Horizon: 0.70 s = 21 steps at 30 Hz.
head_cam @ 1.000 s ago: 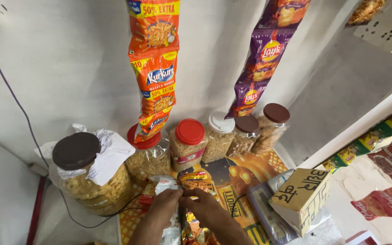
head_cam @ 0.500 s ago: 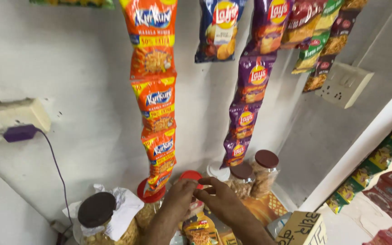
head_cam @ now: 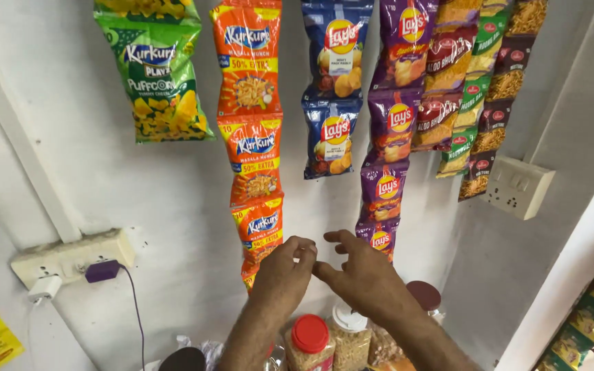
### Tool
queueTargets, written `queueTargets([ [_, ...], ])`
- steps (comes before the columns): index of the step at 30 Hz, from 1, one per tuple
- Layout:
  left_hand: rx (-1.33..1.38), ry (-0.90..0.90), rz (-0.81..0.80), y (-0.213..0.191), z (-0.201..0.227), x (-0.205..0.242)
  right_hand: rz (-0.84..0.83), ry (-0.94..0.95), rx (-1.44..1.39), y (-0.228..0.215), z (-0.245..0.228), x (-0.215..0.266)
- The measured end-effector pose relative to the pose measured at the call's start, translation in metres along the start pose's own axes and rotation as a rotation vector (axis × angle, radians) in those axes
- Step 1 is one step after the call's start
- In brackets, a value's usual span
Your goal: Arranging and hanging snack packets on display strips and shelves in a grocery store.
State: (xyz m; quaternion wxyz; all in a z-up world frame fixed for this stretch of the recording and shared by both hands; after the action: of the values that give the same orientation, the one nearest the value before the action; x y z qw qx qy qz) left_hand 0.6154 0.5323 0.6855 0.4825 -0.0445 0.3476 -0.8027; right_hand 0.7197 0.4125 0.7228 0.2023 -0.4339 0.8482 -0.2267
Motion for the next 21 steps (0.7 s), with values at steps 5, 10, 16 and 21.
queueTargets([
  [5,0.023,0.11,0.039,-0.024,0.029,-0.009,0.033,-0.086,0.031,-0.022,-0.032,-0.003],
  [10,-0.069,0.224,0.163,-0.061,0.068,-0.005,0.063,-0.188,0.064,-0.041,-0.068,-0.005],
  [16,-0.069,0.197,0.164,-0.09,0.086,-0.003,0.089,-0.258,0.088,-0.049,-0.097,-0.001],
  [21,-0.101,0.181,0.162,-0.098,0.083,0.0,0.087,-0.292,0.067,-0.044,-0.097,-0.002],
])
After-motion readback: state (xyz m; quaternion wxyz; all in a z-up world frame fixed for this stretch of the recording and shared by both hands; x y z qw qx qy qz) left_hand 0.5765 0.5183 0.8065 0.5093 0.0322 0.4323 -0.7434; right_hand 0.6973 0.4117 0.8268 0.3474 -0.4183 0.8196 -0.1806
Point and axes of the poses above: each hand's wrist, its own x-axis away from the middle knuckle, its own y-axis out of the palm, z = x × y, the point moved 4 cm from there along -x, towards the middle knuckle, and after that the axes turned 7 degrees about -x, right-handed, at the moved point
